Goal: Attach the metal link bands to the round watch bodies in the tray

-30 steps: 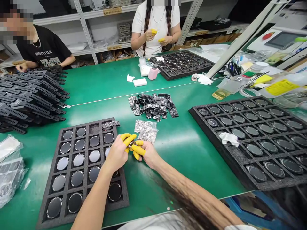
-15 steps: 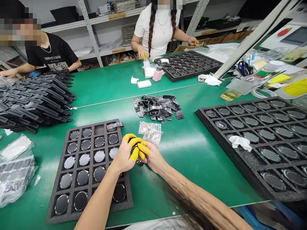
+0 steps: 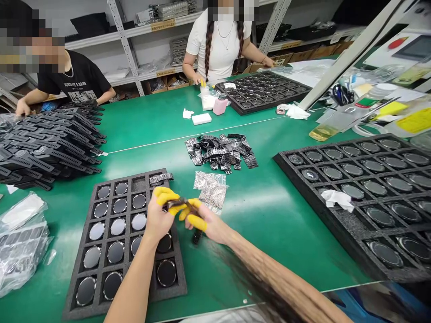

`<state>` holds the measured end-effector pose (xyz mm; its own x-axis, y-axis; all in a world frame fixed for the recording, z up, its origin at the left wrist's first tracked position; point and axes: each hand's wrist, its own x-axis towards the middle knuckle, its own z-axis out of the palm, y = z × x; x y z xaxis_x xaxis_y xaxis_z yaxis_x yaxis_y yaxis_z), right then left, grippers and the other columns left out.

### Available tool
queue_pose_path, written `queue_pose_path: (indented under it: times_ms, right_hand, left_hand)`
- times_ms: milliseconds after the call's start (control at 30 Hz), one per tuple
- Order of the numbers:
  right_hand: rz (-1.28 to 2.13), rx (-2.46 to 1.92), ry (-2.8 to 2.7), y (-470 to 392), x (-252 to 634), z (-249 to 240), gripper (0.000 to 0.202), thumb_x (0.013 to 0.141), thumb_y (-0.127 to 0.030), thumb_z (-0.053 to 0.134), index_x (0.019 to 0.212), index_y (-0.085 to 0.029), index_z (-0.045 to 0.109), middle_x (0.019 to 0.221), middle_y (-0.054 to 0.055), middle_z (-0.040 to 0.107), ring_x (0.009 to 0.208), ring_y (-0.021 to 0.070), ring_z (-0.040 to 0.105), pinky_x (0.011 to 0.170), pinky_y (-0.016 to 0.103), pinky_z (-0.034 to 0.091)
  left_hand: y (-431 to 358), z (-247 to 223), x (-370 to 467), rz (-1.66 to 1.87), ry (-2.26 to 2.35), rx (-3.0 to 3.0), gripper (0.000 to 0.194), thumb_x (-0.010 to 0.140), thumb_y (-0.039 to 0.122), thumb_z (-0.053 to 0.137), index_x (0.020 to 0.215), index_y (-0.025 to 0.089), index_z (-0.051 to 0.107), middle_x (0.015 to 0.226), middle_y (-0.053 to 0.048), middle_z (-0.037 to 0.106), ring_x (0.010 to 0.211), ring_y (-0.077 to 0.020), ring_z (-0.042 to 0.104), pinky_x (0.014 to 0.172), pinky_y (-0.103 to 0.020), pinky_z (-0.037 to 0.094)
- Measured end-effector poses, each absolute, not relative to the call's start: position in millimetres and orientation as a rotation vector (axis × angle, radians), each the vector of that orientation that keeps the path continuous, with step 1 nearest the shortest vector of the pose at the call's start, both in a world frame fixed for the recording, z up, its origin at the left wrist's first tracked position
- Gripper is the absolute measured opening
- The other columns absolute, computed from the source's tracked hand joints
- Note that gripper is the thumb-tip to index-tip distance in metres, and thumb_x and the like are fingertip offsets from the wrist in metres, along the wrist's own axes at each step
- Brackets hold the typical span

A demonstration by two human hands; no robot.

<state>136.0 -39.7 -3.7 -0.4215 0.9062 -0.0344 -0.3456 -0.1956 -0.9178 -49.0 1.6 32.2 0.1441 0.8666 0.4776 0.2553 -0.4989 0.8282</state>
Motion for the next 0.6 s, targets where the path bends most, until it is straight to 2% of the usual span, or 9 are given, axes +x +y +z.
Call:
queue_pose_path:
  times_ms: [67, 167, 267, 367, 467, 533, 600]
  right_hand:
    - [1.855, -0.825, -1.378, -40.5, 137.4, -5.6, 0.036, 0.092, -0.051, 0.078, 0.101, -0.021, 0.059, 0.089, 0.000, 0.071, 0.063, 0.0106, 0.064, 0.059, 0.022, 0.050]
    - [1.997, -0.928, -1.462, -37.2, 140.3, -9.4, 0.029, 0.100, -0.048, 0.065, 0.100, -0.021, 0.055, 0.079, -0.002, 0.072, 0.044, 0.0076, 0.055, 0.045, 0.020, 0.041]
    - [1.842, -1.023, -1.191, -28.6, 145.9, -9.3, 0.041, 0.090, -0.053, 0.075, 0.103, -0.023, 0.051, 0.068, -0.005, 0.069, 0.041, 0.0091, 0.052, 0.041, 0.020, 0.038]
    - [1.679, -1.012, -1.015, -20.7, 156.8, -5.1, 0.051, 0.084, -0.061, 0.079, 0.101, -0.023, 0.051, 0.066, -0.005, 0.065, 0.047, 0.0111, 0.055, 0.044, 0.021, 0.040]
    - [1.599, -1.031, -1.072, -15.4, 176.5, -1.3, 0.050, 0.090, -0.069, 0.069, 0.103, -0.023, 0.055, 0.075, -0.001, 0.065, 0.058, 0.0155, 0.062, 0.050, 0.025, 0.046]
    - [1.440, -1.094, -1.314, -11.7, 193.5, 0.0, 0.044, 0.094, -0.064, 0.068, 0.107, -0.022, 0.062, 0.088, 0.003, 0.067, 0.073, 0.0187, 0.065, 0.062, 0.030, 0.052]
    - [1.208, -1.195, -1.688, -7.6, 209.5, 0.5, 0.029, 0.095, -0.048, 0.072, 0.109, -0.023, 0.070, 0.103, 0.007, 0.067, 0.091, 0.0220, 0.064, 0.079, 0.035, 0.053]
  left_hand:
    - [4.8, 38.2, -52.4, 1.542, 1.118, 1.516, 0.026, 0.091, 0.043, 0.080, 0.098, 0.024, 0.065, 0.105, -0.006, 0.072, 0.096, -0.0218, 0.071, 0.089, -0.039, 0.059]
    - [5.6, 45.7, -53.6, 1.576, 1.124, 1.215, 0.031, 0.096, 0.049, 0.073, 0.108, 0.026, 0.057, 0.113, -0.005, 0.075, 0.083, -0.0183, 0.074, 0.079, -0.035, 0.061]
    - [0.0, 41.3, -46.5, 1.419, 1.107, 1.393, 0.037, 0.087, 0.047, 0.083, 0.102, 0.025, 0.057, 0.115, -0.006, 0.075, 0.093, -0.0200, 0.074, 0.085, -0.035, 0.060]
    - [-10.1, 27.0, -31.2, 1.040, 1.051, 1.550, 0.037, 0.083, 0.043, 0.087, 0.102, 0.022, 0.062, 0.112, -0.009, 0.075, 0.105, -0.0231, 0.072, 0.096, -0.038, 0.056]
    - [-15.7, 18.8, -18.9, 0.839, 1.097, 1.388, 0.041, 0.083, 0.045, 0.084, 0.107, 0.021, 0.061, 0.101, -0.007, 0.075, 0.093, -0.0208, 0.071, 0.084, -0.033, 0.055]
    - [-13.0, 21.5, -18.4, 0.898, 1.158, 1.178, 0.052, 0.079, 0.051, 0.085, 0.111, 0.020, 0.059, 0.092, -0.005, 0.075, 0.083, -0.0191, 0.070, 0.073, -0.028, 0.051]
    - [-6.4, 28.0, -23.1, 1.007, 1.195, 0.992, 0.063, 0.075, 0.057, 0.086, 0.116, 0.019, 0.058, 0.086, -0.004, 0.075, 0.072, -0.0153, 0.066, 0.063, -0.024, 0.045]
